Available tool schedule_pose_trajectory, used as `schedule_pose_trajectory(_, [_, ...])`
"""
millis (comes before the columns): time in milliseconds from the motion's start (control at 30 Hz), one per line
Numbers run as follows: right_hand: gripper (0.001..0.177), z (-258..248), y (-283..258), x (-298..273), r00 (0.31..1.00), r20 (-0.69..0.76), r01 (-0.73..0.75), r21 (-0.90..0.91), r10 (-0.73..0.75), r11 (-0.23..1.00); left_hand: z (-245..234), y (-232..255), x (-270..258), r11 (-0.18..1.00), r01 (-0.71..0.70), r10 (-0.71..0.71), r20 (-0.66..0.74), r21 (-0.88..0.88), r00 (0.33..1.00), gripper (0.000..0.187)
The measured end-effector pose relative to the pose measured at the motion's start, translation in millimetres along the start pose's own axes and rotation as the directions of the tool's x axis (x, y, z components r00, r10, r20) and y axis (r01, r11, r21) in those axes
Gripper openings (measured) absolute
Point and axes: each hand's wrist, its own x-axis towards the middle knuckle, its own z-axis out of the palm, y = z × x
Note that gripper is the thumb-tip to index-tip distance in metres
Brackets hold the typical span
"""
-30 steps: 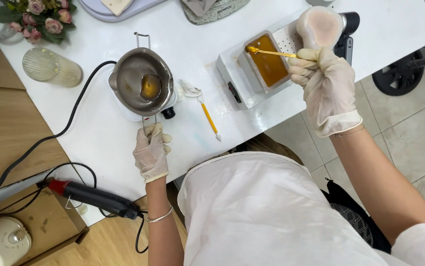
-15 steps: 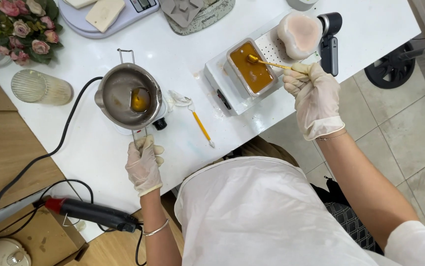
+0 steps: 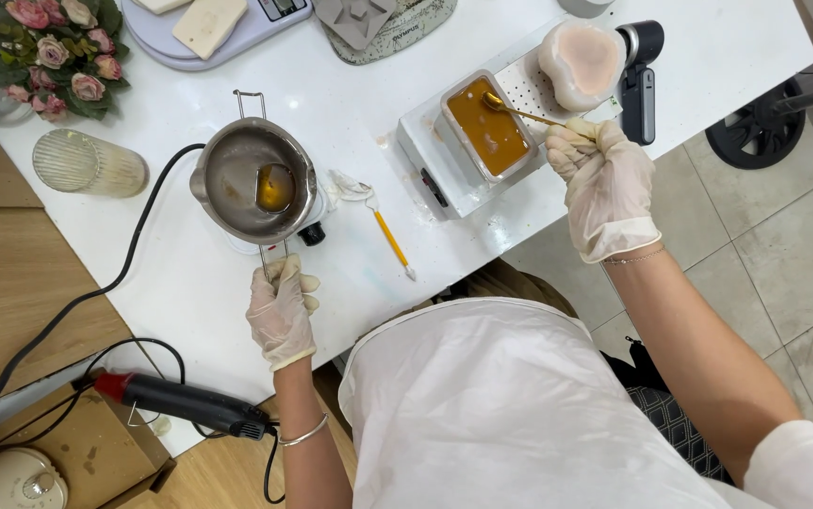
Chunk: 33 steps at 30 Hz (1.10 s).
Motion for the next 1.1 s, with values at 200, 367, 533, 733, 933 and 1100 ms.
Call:
schedule_pose_trajectory(200, [0.039,-1,2,5,1.0,-0.014,-0.015,0.041,0.015,0.999,0,-1,0,1.0,0.001,-0.001,0.001,0.002,1.0,0.025])
schedule_pose_trajectory(367, [0.039,3,0,8,1.0,-0.024,-0.017,0.041,0.018,0.999,0,-2,2,1.0,0.026,-0.026,-0.006,0.01,1.0,0.025])
schedule_pose_trajectory(533, [0.037,5,-2,11,1.0,-0.007,-0.018,0.041,0.019,0.999,0,-5,4,1.0,0.018,-0.018,0.005,-0.004,1.0,0.025])
schedule_pose_trajectory(733, [0.038,15,-2,7,1.0,-0.012,-0.011,0.031,0.012,0.999,0,-1,1,1.0,0.021,-0.021,-0.004,0.003,1.0,0.025])
schedule_pose_trajectory(933, [0.038,20,-3,8,0.999,-0.041,-0.017,0.046,0.019,0.999,0,-1,2,0.999,0.03,-0.029,-0.013,0.025,0.999,0.025])
schedule_pose_trajectory(1100, [0.035,22,-4,7,0.999,-0.039,-0.008,0.056,0.01,0.998,0,-5,3,1.0,0.008,-0.008,-0.011,0.019,1.0,0.026])
